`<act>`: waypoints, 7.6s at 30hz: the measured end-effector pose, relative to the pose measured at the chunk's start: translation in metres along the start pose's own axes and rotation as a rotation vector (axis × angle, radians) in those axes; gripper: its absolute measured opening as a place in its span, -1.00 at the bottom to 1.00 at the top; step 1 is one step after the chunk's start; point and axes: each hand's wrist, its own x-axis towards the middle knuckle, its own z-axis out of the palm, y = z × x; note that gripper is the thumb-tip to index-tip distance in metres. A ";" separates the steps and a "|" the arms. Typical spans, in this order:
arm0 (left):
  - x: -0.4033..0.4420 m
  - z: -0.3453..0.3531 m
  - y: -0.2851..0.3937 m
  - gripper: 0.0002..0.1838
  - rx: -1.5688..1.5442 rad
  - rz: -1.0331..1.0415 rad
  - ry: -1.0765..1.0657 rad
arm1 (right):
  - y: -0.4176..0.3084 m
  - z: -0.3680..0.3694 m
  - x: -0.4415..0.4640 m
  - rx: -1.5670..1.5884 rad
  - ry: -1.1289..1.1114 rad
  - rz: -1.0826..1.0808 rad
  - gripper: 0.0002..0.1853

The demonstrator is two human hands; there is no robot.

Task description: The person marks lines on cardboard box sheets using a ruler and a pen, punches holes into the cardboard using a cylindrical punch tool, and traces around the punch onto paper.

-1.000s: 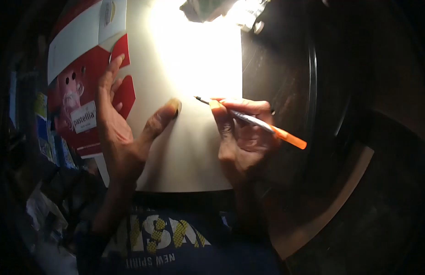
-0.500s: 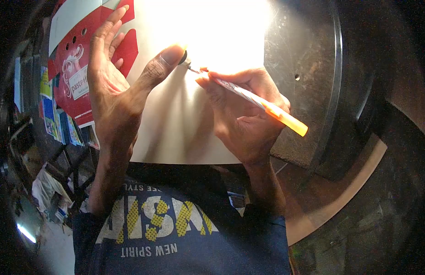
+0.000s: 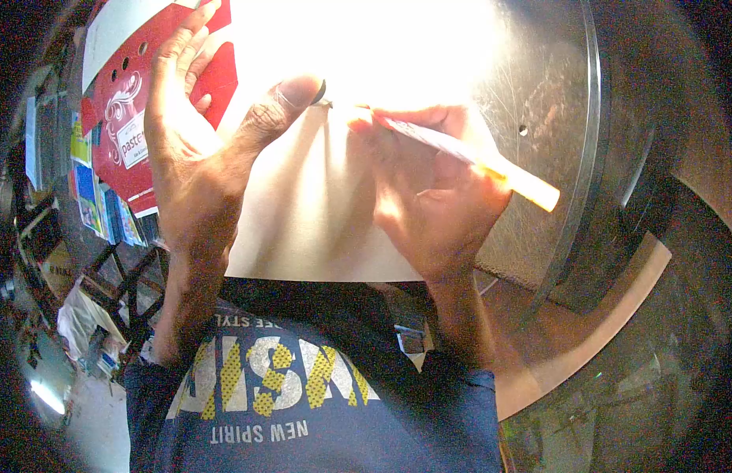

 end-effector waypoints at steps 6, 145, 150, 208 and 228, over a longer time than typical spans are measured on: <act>0.002 0.005 0.039 -0.12 -0.243 -0.328 0.072 | 0.003 -0.009 0.013 -0.085 -0.081 0.018 -0.83; -0.004 -0.011 -0.006 0.23 -0.129 -0.466 0.057 | -0.054 0.006 0.139 -0.383 -0.726 -0.367 -0.73; -0.005 -0.012 -0.007 0.28 -0.113 -0.396 0.044 | -0.025 -0.028 0.051 -0.600 0.062 -0.507 -0.70; 0.004 -0.016 -0.014 0.23 -0.144 -0.398 0.010 | -0.001 0.015 0.012 -0.297 0.310 -0.286 -0.69; -0.014 -0.041 0.003 -0.03 -0.315 -0.352 0.085 | -0.067 0.011 0.034 -0.725 -0.423 -0.264 -0.47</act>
